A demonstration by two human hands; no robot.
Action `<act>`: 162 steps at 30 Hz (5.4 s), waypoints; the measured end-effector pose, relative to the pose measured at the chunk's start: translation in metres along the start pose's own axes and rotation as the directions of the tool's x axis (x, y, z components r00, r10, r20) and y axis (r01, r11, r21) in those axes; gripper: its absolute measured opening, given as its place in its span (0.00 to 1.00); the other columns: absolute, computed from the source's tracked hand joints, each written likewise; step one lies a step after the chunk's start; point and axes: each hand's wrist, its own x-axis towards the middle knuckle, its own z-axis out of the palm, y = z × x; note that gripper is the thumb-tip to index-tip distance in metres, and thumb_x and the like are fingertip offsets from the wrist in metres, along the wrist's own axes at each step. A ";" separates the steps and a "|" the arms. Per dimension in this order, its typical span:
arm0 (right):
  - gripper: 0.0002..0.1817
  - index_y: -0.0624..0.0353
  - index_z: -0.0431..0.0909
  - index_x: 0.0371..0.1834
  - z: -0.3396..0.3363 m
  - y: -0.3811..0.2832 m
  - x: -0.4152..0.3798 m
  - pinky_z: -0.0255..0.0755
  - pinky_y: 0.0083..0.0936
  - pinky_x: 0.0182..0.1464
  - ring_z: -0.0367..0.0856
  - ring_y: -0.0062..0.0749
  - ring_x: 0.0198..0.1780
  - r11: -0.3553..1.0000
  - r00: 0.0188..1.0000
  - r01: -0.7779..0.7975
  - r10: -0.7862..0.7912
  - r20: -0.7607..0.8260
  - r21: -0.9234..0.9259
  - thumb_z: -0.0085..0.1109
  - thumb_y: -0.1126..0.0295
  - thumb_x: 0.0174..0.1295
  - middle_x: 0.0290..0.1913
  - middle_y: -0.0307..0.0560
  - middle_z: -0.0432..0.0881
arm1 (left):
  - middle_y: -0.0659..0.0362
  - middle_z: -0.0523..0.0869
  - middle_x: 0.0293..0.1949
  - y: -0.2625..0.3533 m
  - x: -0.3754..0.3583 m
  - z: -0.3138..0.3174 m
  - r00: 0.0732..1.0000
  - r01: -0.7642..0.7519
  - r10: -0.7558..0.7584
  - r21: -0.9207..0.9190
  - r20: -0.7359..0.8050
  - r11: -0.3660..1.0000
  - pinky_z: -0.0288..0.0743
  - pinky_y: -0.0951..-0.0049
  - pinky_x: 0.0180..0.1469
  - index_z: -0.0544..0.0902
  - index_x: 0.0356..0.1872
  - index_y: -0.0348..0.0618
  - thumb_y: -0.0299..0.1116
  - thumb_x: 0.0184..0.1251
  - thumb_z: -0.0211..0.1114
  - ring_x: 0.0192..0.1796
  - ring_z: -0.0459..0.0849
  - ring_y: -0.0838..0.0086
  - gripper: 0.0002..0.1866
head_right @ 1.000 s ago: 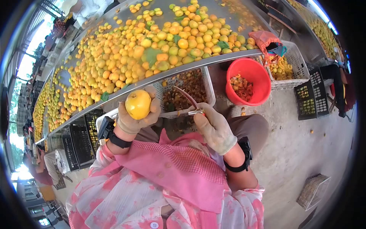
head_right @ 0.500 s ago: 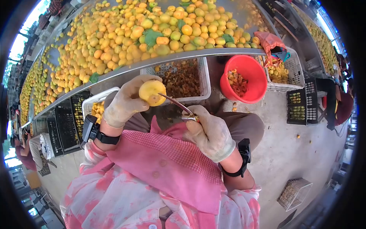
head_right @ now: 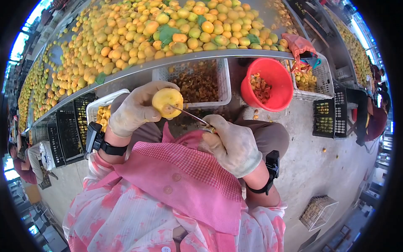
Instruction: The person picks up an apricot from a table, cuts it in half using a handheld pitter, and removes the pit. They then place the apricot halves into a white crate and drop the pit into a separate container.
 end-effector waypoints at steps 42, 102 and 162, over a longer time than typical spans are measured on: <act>0.25 0.64 0.76 0.47 0.006 0.037 -0.021 0.52 0.17 0.15 0.58 0.16 0.13 0.118 0.793 -0.506 0.453 0.407 0.854 0.37 0.52 0.79 0.19 0.34 0.64 | 0.51 0.74 0.62 -0.046 0.053 0.059 0.977 -0.163 0.127 -0.216 -0.173 0.963 0.71 0.59 0.68 0.63 0.68 0.39 0.26 0.74 0.53 0.65 0.76 0.63 0.23; 0.18 0.61 0.75 0.47 -0.076 0.156 0.005 0.62 0.19 0.27 0.67 0.17 0.24 0.714 0.824 -0.368 0.547 -0.146 0.596 0.45 0.55 0.77 0.24 0.34 0.70 | 0.57 0.79 0.57 -0.053 0.241 0.068 0.996 -0.073 0.055 0.320 0.064 0.945 0.70 0.73 0.65 0.69 0.66 0.34 0.22 0.58 0.73 0.59 0.76 0.75 0.34; 0.11 0.59 0.71 0.46 -0.007 0.055 -0.037 0.72 0.46 0.31 0.80 0.59 0.30 0.930 0.795 -0.368 0.325 -0.512 0.019 0.56 0.64 0.68 0.26 0.59 0.78 | 0.53 0.73 0.61 -0.039 0.110 0.100 0.997 0.017 -0.005 -0.157 0.076 0.987 0.75 0.62 0.65 0.64 0.68 0.35 0.28 0.73 0.53 0.63 0.77 0.66 0.24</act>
